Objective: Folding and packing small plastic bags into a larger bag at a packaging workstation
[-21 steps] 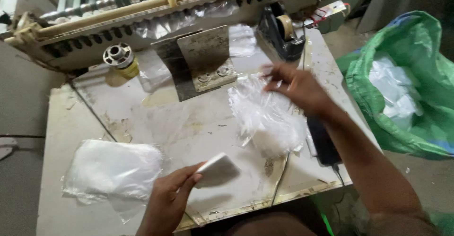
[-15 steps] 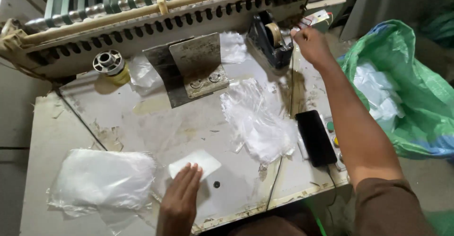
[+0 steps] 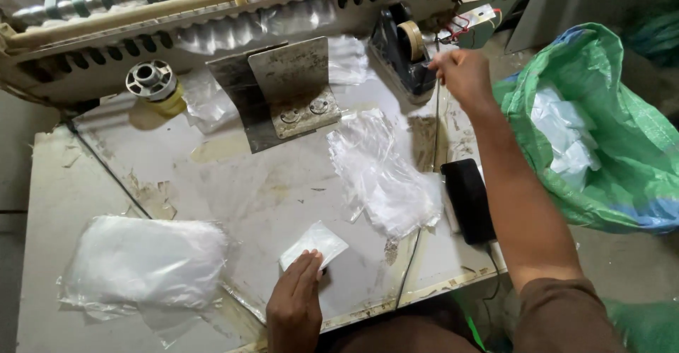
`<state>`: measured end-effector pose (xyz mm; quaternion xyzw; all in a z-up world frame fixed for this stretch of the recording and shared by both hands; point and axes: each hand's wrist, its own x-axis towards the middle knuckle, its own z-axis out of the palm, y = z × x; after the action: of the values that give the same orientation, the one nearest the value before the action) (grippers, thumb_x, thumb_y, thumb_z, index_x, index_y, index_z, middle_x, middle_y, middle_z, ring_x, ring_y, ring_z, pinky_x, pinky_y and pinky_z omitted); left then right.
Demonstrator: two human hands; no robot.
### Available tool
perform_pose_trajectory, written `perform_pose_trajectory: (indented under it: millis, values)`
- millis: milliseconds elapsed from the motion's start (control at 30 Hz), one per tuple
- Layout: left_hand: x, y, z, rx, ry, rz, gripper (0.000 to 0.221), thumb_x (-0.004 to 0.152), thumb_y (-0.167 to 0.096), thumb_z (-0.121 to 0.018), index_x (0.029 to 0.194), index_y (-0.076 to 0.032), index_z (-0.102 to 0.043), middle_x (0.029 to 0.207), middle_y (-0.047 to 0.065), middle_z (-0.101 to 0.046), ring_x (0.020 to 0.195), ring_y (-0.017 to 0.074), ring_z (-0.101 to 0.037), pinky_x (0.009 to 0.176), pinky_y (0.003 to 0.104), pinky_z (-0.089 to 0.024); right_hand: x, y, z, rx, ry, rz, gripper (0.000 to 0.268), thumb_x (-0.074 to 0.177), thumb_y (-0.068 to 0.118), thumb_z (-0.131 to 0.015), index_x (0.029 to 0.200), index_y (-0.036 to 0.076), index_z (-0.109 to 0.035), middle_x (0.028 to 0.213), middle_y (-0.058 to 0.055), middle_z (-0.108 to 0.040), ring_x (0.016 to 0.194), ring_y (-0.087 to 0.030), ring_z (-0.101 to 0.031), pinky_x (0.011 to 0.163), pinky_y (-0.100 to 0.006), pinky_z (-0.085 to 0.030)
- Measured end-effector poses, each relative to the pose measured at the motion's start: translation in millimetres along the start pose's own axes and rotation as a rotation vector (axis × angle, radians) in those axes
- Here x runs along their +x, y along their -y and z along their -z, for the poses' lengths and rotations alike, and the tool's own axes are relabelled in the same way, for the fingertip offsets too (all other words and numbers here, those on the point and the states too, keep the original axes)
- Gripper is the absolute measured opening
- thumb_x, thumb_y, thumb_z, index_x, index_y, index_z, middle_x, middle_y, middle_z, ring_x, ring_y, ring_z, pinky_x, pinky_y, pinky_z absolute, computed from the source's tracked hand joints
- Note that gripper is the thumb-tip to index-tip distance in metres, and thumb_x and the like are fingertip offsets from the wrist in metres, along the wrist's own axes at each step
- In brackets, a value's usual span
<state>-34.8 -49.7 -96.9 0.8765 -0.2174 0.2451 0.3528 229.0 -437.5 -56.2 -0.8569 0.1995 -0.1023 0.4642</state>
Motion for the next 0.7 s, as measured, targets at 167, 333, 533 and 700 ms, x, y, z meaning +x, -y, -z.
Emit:
perform_pose_trajectory:
  millis: [167, 333, 533, 700]
  values:
    - [-4.2, -7.7, -9.7, -0.025, -0.007, 0.018, 0.022, 0.098, 0.000, -0.061, 0.117, 0.000, -0.071, 0.123, 0.017, -0.070, 0.118, 0.0348, -0.069, 0.105, 0.046, -0.057, 20.1, -106.9, -21.0, -0.482, 0.153, 0.175, 0.023, 0.097, 0.030, -0.071, 0.084, 0.016, -0.085, 0.076, -0.006, -0.076, 0.076, -0.020, -0.070, 0.072, -0.039, -0.049]
    - [-9.8, -22.8, -29.3, -0.084, 0.033, -0.119, 0.023, 0.099, 0.004, -0.057, 0.120, 0.004, -0.069, 0.112, 0.019, -0.069, 0.104, 0.0396, -0.072, 0.100, 0.051, -0.060, -195.7, 26.1, -24.9, -0.080, 0.382, -0.051, 0.039, 0.103, 0.017, -0.062, 0.141, 0.023, -0.066, 0.084, -0.007, -0.072, 0.067, -0.011, -0.062, 0.056, -0.019, -0.055]
    - [-0.2, -33.8, -38.5, 0.048, 0.052, -0.220, 0.014, 0.104, -0.006, -0.052, 0.105, -0.001, -0.066, 0.113, 0.018, -0.062, 0.099, 0.0341, -0.073, 0.093, 0.044, -0.063, -318.3, -8.6, -36.1, -0.246, 0.730, -0.039, 0.017, 0.099, 0.029, -0.065, 0.105, 0.018, -0.054, 0.084, -0.004, -0.075, 0.074, -0.019, -0.074, 0.064, -0.032, -0.053]
    - [12.1, -47.1, -25.3, -0.124, 0.139, -0.103, 0.018, 0.097, -0.001, -0.064, 0.113, 0.002, -0.073, 0.112, 0.018, -0.075, 0.105, 0.0368, -0.074, 0.087, 0.046, -0.060, -332.1, -31.5, -36.3, 0.016, 0.372, 0.293, 0.019, 0.095, 0.023, -0.073, 0.098, 0.013, -0.057, 0.083, -0.001, -0.066, 0.070, -0.016, -0.064, 0.064, -0.031, -0.051]
